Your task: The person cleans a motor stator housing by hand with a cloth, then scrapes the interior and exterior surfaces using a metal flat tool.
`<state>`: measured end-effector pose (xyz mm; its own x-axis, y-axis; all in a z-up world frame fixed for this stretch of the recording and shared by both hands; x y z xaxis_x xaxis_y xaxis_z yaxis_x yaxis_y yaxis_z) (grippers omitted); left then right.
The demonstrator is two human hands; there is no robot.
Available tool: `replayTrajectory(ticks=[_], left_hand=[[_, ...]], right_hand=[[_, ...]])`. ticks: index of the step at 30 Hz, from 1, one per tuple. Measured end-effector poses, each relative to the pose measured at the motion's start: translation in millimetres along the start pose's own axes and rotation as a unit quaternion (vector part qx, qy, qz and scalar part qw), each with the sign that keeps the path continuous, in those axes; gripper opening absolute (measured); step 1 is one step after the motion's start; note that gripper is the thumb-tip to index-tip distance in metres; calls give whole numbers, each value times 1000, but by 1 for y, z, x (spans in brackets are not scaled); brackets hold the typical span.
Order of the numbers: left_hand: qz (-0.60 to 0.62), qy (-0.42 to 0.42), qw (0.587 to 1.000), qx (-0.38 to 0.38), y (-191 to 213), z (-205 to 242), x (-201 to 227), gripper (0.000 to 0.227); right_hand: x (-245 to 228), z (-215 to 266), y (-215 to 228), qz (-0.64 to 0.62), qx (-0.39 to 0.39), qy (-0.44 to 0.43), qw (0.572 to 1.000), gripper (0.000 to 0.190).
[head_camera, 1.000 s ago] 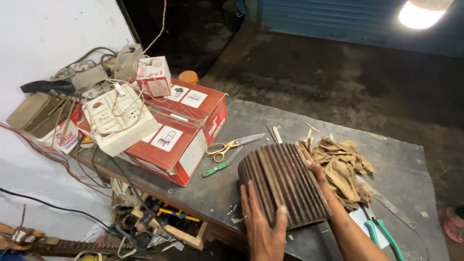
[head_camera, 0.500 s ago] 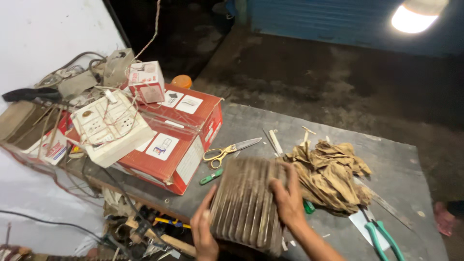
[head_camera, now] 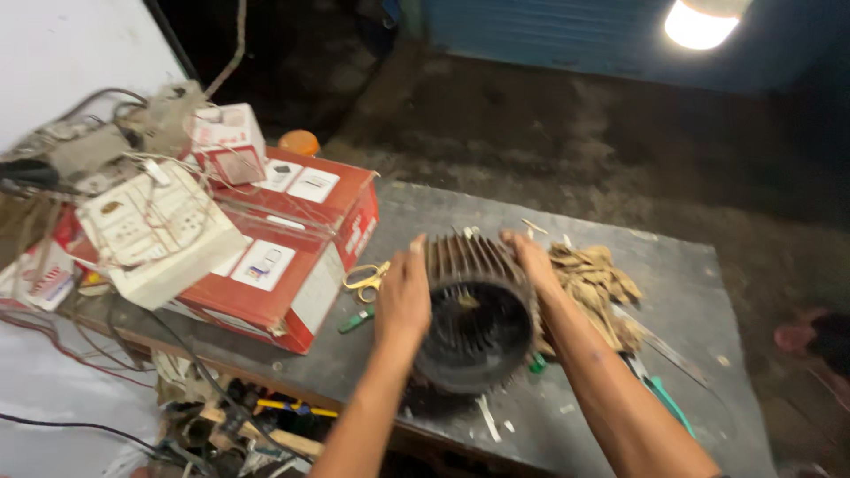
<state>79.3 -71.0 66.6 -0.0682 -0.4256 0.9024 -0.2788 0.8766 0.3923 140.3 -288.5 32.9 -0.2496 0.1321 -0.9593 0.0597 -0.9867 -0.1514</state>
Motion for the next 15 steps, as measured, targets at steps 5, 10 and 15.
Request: replayTrajectory(ticks=[5, 10, 15], left_hand=[[92, 46, 991, -86, -14, -38, -7, 59], [89, -23, 989, -112, -11, -54, -15, 62], [91, -45, 994, -46, -16, -36, -5, 52]], right_hand=[[-37, 51, -13, -16, -27, 106, 994, 57], [-40, 43, -21, 55, -80, 130, 987, 46], [-57, -1, -13, 78, -168, 96, 978, 46]])
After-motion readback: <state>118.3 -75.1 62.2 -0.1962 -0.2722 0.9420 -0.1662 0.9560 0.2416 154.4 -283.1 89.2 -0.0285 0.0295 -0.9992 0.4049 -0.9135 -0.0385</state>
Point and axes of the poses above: each hand's wrist, its own z-axis away from the middle knuckle, its own y-axis out of the back of the hand, x = y × z, the point moved 2 cm from there along -z, towards the middle knuckle
